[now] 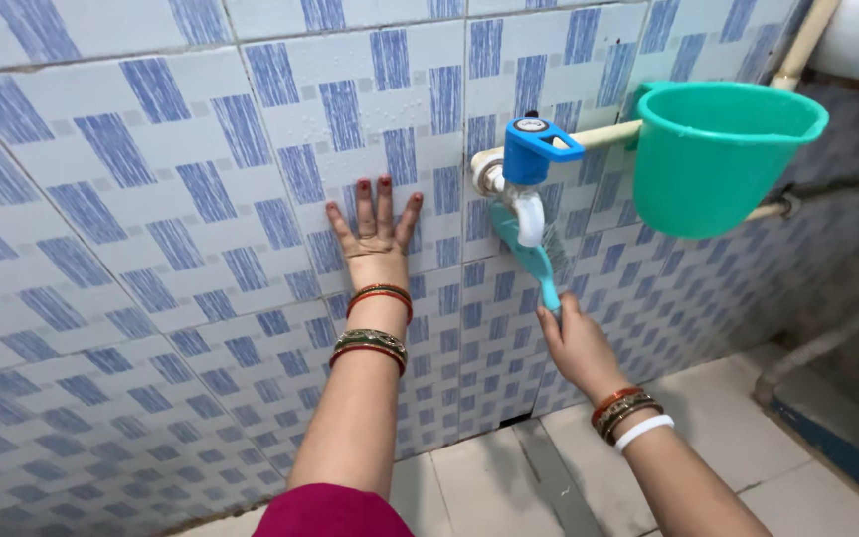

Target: The person scrubs the wall tiles with a blue brush and then fills a green bucket with water from a tap.

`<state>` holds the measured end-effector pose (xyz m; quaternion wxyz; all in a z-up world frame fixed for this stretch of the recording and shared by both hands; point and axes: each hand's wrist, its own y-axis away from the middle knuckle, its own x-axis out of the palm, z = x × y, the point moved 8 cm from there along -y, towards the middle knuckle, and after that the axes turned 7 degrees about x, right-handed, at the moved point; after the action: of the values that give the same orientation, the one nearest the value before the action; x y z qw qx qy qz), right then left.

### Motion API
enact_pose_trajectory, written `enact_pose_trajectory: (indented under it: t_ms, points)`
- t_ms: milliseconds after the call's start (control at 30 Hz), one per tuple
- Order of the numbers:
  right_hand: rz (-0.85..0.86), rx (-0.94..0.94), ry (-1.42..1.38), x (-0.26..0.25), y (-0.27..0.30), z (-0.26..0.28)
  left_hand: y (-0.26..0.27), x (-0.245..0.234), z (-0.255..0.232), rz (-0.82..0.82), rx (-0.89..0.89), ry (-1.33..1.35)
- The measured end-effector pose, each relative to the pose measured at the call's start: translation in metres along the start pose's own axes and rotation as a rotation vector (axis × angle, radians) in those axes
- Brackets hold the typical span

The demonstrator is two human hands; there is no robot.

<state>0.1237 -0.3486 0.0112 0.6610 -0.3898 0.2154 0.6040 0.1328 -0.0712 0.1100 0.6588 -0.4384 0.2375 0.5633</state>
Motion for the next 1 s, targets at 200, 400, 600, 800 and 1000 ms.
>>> enact_pose_trajectory:
  t_ms: [200, 400, 600, 800, 1000]
  points:
    - [-0.158, 0.024, -0.139, -0.007, -0.039, -0.069, 0.000, 0.000, -0.002, 0.016, -0.043, 0.040]
    - [-0.211, -0.266, -0.486, 0.053, -0.043, -0.036, 0.004, 0.001, -0.005, 0.029, -0.093, -0.026]
    - [-0.057, -0.480, -0.075, 0.066, -0.025, 0.005, 0.003, -0.003, -0.005, -0.052, -0.198, -0.056]
    - [0.058, -0.137, -0.247, 0.054, -0.039, -0.082, 0.007, -0.022, -0.010, -0.050, -0.257, -0.147]
    - [0.417, 0.076, -0.672, 0.094, 0.031, -0.110, 0.026, -0.055, -0.051, 0.214, -0.260, -0.057]
